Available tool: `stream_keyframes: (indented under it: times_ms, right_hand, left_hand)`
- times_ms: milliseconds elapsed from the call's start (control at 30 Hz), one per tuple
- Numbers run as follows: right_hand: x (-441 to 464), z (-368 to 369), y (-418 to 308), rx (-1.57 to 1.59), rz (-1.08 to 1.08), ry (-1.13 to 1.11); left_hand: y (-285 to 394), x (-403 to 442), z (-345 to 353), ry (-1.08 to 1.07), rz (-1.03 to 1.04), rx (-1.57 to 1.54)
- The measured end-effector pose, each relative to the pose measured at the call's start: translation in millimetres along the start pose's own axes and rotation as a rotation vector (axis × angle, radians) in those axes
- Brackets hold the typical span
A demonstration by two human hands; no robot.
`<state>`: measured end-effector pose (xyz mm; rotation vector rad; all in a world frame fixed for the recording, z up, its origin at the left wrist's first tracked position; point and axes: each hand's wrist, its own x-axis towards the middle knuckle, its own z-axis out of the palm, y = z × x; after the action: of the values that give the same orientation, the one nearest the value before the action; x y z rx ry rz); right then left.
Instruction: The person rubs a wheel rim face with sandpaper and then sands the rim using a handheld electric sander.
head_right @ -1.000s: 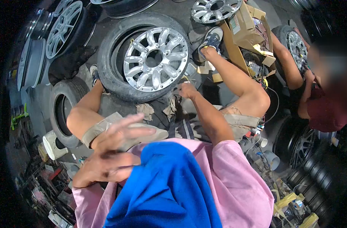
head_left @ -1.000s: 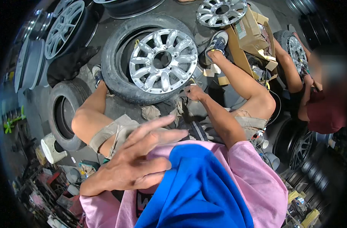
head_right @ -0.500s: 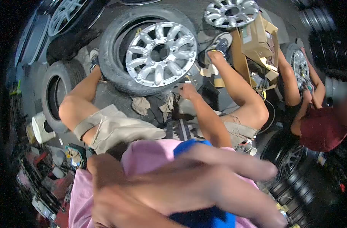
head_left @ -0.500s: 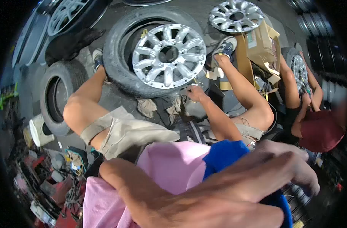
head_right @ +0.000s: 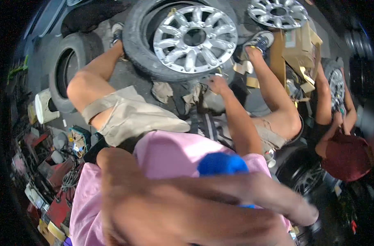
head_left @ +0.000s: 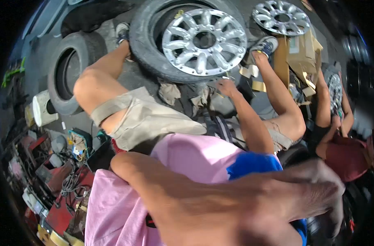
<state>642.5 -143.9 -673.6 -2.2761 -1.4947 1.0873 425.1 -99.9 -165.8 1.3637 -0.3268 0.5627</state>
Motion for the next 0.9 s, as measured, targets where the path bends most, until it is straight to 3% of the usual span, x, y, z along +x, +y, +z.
stream_keyframes:
  times_ms: [300, 367, 467, 533, 600, 667, 800, 833, 900]
  right_hand:
    - [4, -9, -30, 0.053, 0.091, -0.076]
    - [-1, -6, -24, 0.057, 0.103, -0.076]
    - [-1, -12, -18, 0.044, 0.162, -0.115]
    - [-5, -24, -23, 0.096, 0.237, -0.176]
    - [-6, -24, -16, 0.116, 0.287, -0.207]
    - [-2, -7, 11, 0.070, 0.189, -0.188]
    - [-22, -13, 7, 0.022, 0.247, -0.212]
    - [-18, 19, 46, -0.046, 0.145, -0.193]
    - [-27, 26, 44, -0.053, 0.195, -0.127]
  left_hand:
    - [-8, -1, -40, -0.159, -0.052, 0.008]
    - [-24, -7, -84, -0.214, -0.200, 0.012]
    - [-50, -52, -141, -0.225, -0.674, 0.183]
    - [-54, -80, -147, -0.292, -0.798, 0.257]
    - [-47, -92, -131, -0.317, -0.938, -0.085]
    - [-57, -94, -119, -0.452, -0.700, -0.049]
    - [-59, -67, -140, -0.330, -0.563, -0.131]
    - [-51, -59, -163, -0.290, -0.629, -0.034]
    - [-41, -79, -177, 0.041, -0.727, -0.138]
